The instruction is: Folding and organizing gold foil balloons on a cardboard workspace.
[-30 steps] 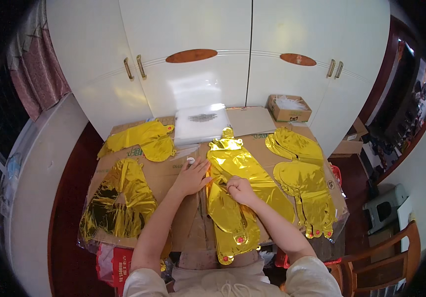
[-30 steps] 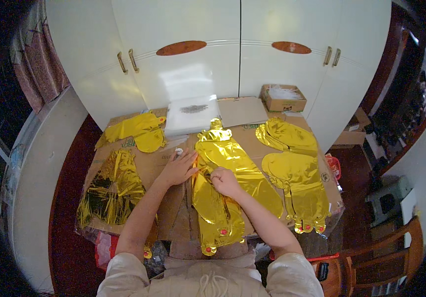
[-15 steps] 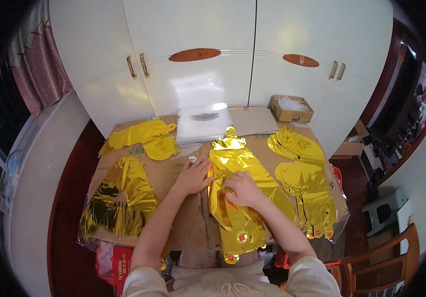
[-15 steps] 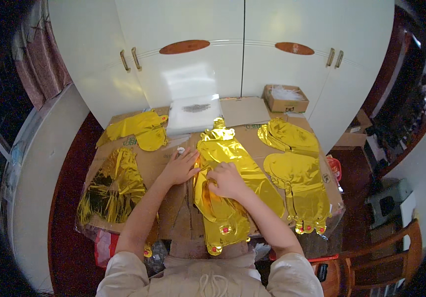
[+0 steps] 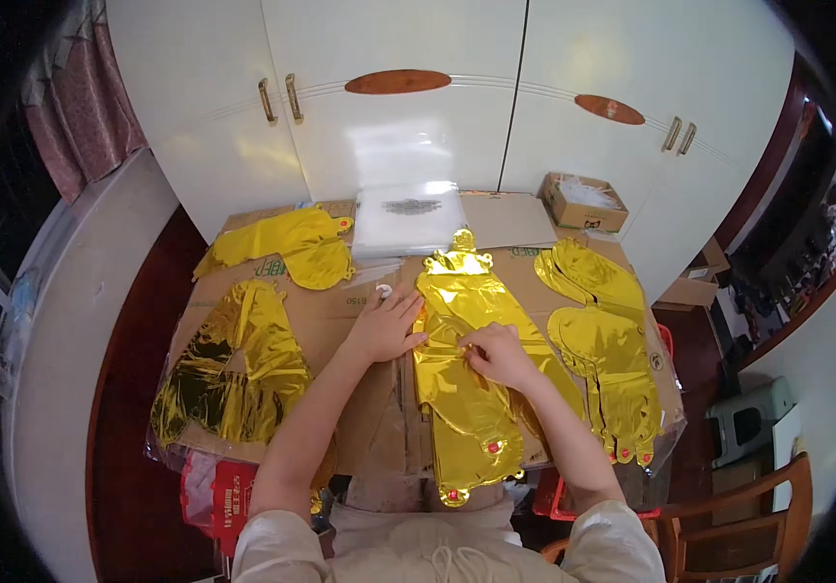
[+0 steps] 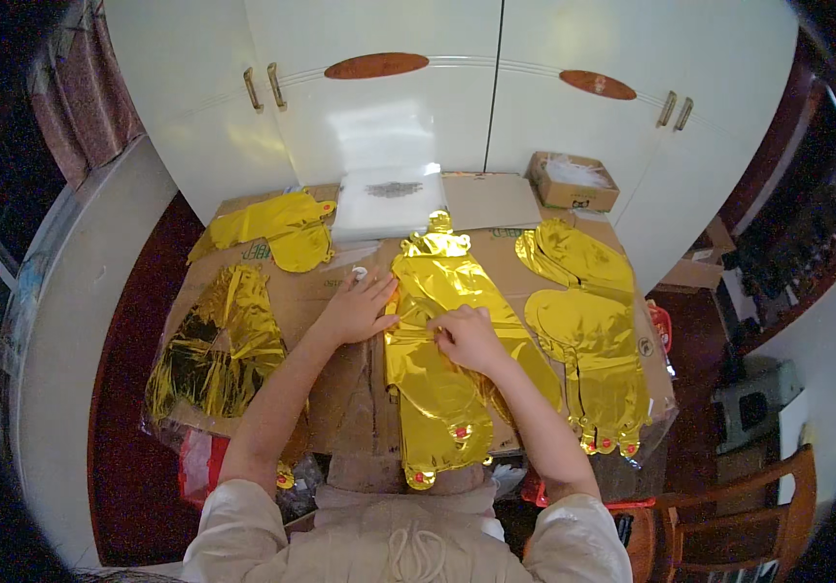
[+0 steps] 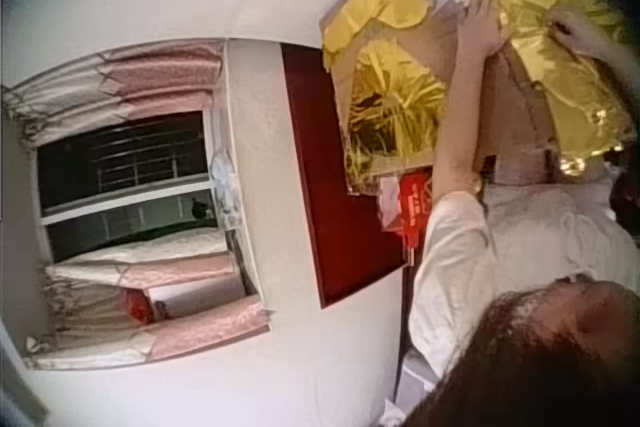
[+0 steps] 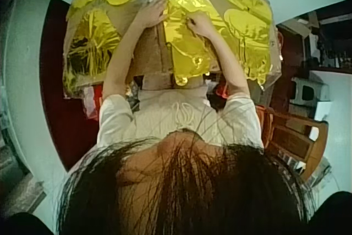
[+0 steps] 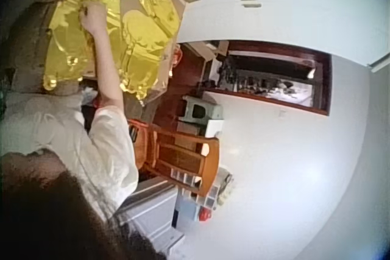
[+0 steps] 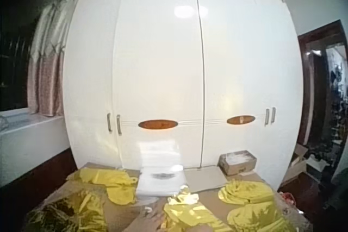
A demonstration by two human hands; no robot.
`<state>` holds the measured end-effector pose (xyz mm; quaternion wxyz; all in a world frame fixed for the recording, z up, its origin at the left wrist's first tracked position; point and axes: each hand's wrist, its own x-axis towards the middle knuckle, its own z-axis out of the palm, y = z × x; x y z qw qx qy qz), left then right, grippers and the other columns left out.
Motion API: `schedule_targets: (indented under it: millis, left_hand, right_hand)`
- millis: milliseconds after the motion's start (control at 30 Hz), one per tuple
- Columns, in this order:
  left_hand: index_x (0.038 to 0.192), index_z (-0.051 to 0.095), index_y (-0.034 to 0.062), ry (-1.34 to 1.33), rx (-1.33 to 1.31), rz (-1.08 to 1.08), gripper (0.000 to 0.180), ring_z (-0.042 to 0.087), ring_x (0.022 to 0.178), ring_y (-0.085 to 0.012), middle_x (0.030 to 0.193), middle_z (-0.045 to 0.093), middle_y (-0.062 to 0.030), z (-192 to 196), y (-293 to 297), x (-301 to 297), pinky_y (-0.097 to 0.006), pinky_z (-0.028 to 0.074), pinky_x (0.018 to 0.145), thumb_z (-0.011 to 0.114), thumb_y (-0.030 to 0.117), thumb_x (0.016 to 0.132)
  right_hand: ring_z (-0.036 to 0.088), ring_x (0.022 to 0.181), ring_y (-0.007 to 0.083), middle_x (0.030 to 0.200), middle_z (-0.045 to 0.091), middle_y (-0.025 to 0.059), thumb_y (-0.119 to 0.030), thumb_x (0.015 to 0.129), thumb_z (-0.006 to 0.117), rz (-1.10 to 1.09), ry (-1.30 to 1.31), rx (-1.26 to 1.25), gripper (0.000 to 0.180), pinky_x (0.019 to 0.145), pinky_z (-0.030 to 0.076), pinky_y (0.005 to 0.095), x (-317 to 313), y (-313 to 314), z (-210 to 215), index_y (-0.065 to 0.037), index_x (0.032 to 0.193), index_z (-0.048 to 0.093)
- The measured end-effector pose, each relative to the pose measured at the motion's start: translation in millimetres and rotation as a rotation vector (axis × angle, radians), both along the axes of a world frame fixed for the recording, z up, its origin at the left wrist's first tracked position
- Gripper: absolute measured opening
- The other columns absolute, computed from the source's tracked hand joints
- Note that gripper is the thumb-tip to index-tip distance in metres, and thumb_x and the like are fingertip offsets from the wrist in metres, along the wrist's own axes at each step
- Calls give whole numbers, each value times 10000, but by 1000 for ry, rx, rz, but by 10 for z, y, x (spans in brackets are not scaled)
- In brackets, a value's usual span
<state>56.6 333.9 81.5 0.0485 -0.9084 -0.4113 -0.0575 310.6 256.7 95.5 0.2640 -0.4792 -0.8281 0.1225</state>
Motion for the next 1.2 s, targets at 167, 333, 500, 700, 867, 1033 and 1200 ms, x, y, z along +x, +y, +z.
schedule_targets:
  millis: [167,333,500,700,867,1033,1200]
  left_hand:
    - [1436,365,68,-4,1,1,713,253,1417,-254,1490,375,-77,15,-21,-8,-507,171,1150,442,553,920]
    - [1433,371,69,6,9,6,710,247,1420,-250,1497,367,-69,11,-22,-9,-502,184,1146,440,557,921]
    - [1458,322,61,39,-56,14,707,227,1434,-284,1529,310,-90,86,-34,21,-515,133,1158,397,543,947]
    - [1463,314,65,51,-93,23,674,222,1437,-267,1525,320,-85,83,-6,8,-521,128,1160,393,503,957]
    - [1466,308,70,87,-115,26,673,212,1440,-259,1525,320,-80,131,14,20,-533,135,1158,385,504,957]
    - [1470,297,67,76,-138,40,671,212,1441,-258,1529,314,-78,157,-10,29,-536,137,1155,377,499,962]
    - [1467,291,52,4,-131,35,659,220,1437,-272,1527,306,-112,162,-36,-10,-531,156,1148,387,472,968]
  right_hand:
    - [559,926,232,974,626,33,-167,769,667,-21,-145,93,227,804,373,397,-48,-80,140,-178,996,682]
    - [510,1165,249,1217,569,58,-225,820,647,262,-186,206,338,946,386,421,-304,-200,234,-134,1145,634]
    - [418,1325,255,1349,518,55,-262,878,587,471,-265,177,419,1084,337,443,-400,-233,-51,-104,1265,563]
    - [383,1357,272,1429,451,59,-274,904,548,533,-314,121,411,1109,312,490,-360,-215,-69,-190,1307,549]
    - [370,1365,287,1455,421,60,-257,907,529,581,-321,99,413,1116,292,519,-301,-208,-50,-240,1319,542]
    - [372,1364,286,1441,438,65,-283,903,533,572,-314,119,422,1117,278,537,-303,-223,-60,-230,1322,537]
    - [392,1351,278,1401,481,73,-356,902,544,522,-239,107,441,1114,271,541,-333,-228,-31,-177,1305,544]
